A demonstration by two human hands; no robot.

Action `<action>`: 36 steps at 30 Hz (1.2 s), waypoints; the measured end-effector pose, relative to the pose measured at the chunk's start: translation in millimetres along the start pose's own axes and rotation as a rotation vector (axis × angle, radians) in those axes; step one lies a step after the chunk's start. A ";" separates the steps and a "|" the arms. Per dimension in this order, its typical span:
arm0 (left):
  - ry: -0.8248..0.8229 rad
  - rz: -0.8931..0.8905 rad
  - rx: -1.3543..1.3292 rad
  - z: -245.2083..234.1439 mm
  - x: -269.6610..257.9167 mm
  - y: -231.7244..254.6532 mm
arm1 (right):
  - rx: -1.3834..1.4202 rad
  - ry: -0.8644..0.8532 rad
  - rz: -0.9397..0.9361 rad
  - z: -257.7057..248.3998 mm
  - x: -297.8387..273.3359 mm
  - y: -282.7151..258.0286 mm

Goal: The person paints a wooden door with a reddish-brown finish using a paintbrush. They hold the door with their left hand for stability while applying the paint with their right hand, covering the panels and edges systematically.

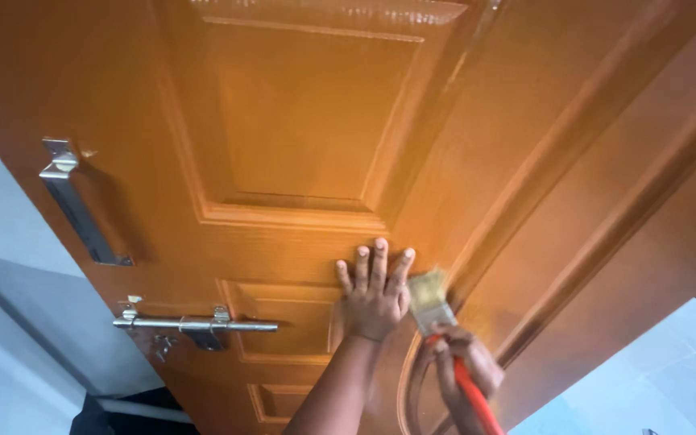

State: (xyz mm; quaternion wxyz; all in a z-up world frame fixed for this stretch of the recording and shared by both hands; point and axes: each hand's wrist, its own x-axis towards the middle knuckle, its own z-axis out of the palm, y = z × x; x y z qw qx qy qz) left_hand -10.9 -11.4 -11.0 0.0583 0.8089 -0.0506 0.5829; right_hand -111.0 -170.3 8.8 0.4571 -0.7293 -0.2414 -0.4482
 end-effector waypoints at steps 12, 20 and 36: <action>-0.015 -0.062 0.117 6.3 -3.4 17.7 | 0.073 -0.266 0.652 -65.6 -121.7 100.5; 0.036 -0.398 -0.228 -54.5 33.0 105.5 | 0.103 0.016 0.430 -185.6 -3.1 56.5; -0.331 0.003 -0.086 -25.5 43.4 184.7 | -0.077 0.071 -0.072 -206.0 18.7 126.1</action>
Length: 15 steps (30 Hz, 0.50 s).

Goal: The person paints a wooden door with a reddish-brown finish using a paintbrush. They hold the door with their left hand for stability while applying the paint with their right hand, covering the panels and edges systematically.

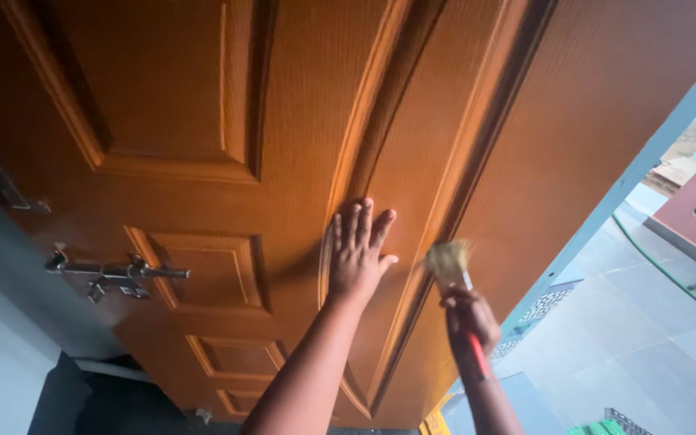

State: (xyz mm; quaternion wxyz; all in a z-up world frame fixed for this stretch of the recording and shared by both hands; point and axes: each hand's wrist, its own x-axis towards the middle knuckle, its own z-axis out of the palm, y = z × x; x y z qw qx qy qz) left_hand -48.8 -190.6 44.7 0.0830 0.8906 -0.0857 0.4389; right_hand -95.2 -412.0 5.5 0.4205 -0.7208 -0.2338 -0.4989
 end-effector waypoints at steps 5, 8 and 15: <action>0.023 -0.013 0.051 3.1 -2.7 -1.8 | -0.013 -0.160 0.217 -4.6 -75.0 36.8; -0.006 -0.057 0.097 -7.6 -0.2 7.0 | -0.063 -0.450 0.727 -5.5 -124.0 76.6; -0.117 -0.250 0.148 -24.6 4.5 59.5 | 0.016 -0.448 0.752 -32.1 -140.1 122.2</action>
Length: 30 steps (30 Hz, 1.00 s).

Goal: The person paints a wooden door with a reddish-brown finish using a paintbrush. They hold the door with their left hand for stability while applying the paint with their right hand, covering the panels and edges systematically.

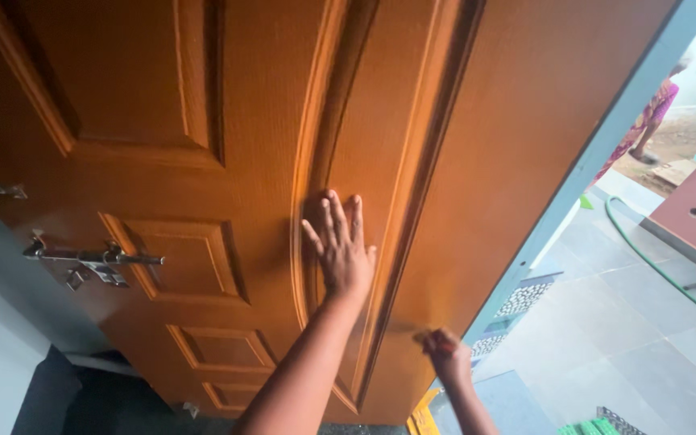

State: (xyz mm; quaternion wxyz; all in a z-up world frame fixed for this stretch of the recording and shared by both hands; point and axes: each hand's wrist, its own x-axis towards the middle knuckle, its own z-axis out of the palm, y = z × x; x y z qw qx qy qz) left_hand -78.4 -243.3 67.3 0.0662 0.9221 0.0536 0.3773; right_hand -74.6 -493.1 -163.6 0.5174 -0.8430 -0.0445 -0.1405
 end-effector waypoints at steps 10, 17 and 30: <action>-0.176 0.172 0.059 40.4 -4.7 36.3 | 0.232 0.358 -0.563 -134.6 53.9 -226.9; -0.075 0.164 0.160 71.2 -5.0 36.9 | 0.098 0.528 -0.762 -123.5 54.6 -220.4; -0.026 0.152 0.190 74.8 -6.7 38.4 | -0.017 0.310 -0.507 -35.8 -2.1 -56.8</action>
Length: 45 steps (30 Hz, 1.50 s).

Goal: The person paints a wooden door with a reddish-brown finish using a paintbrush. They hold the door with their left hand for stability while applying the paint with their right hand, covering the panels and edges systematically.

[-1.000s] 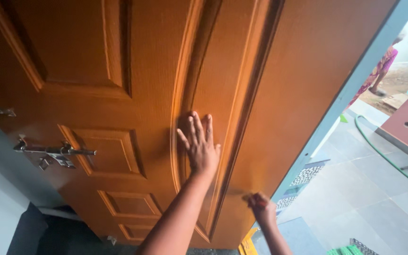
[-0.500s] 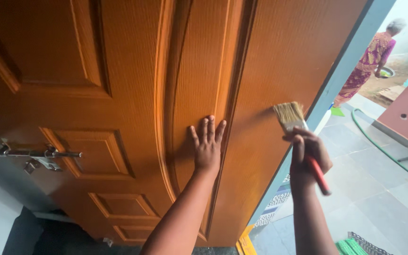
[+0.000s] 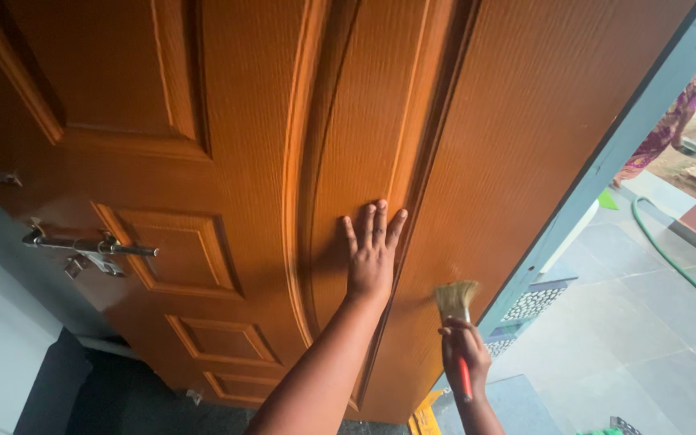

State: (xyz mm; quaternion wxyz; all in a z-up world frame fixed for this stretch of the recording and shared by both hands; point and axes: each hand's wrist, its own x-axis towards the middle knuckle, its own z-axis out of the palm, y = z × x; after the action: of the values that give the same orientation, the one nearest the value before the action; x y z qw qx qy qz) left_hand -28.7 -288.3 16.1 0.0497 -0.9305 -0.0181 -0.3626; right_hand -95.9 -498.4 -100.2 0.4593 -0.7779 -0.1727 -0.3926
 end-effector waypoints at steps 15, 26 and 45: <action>0.023 0.016 0.010 11.3 1.0 2.1 | -0.004 -0.107 0.380 -33.3 47.8 29.5; -0.058 0.040 0.001 4.0 -0.3 4.6 | 0.255 0.182 -0.080 -66.6 137.0 -120.1; -0.014 -0.042 0.085 1.9 -2.6 4.2 | 0.276 -0.149 0.724 -36.6 -39.5 147.1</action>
State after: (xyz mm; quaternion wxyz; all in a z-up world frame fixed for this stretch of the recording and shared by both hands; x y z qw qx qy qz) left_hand -29.1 -292.3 12.6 0.0813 -0.9294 -0.0534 -0.3561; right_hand -44.9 -602.2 -205.9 0.6545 -0.7458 0.0285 -0.1208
